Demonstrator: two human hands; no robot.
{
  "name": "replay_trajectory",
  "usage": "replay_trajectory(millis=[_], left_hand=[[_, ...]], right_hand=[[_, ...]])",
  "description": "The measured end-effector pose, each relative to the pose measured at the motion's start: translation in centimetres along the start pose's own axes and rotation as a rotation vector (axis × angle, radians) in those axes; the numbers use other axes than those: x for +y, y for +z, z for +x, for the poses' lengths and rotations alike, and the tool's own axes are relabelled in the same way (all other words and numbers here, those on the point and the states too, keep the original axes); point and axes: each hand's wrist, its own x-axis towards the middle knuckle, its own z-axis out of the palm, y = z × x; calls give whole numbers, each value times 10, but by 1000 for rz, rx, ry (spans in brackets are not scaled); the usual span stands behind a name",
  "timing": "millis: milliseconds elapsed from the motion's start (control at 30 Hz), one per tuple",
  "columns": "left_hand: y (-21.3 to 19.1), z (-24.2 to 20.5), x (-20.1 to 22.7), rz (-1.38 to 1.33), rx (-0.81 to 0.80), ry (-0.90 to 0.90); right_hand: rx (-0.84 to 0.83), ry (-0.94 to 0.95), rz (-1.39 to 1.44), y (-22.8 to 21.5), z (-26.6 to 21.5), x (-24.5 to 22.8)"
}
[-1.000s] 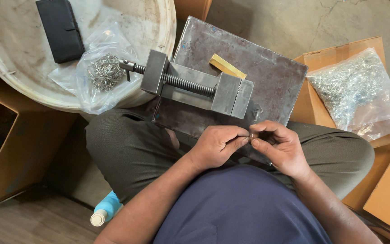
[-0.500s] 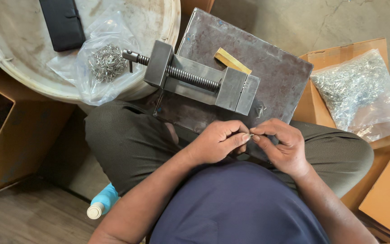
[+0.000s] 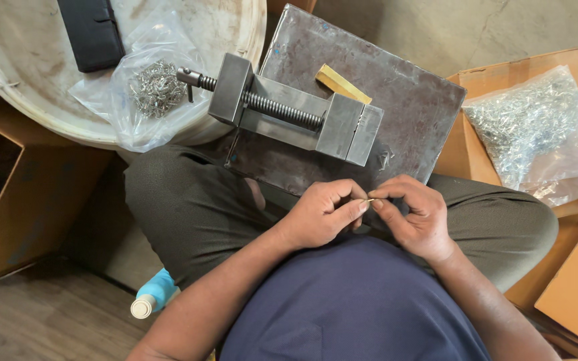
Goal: The person sits cross-legged and uses a bench vise to hold small metal pieces. They repeatedly pick up metal parts from a plastic bag, place them into the vise, tighten the screw, and then remove the parts. The person also uses a small wooden block to tap the vise mechanism.
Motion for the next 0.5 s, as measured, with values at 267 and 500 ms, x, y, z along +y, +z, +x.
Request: replay_trajectory(millis=[267, 500], left_hand=[[1, -1, 7, 261, 70, 136], [-5, 0, 3, 197, -3, 141]], right_hand=[[3, -16, 10, 1, -1, 1], [-6, 52, 90, 3, -4, 4]])
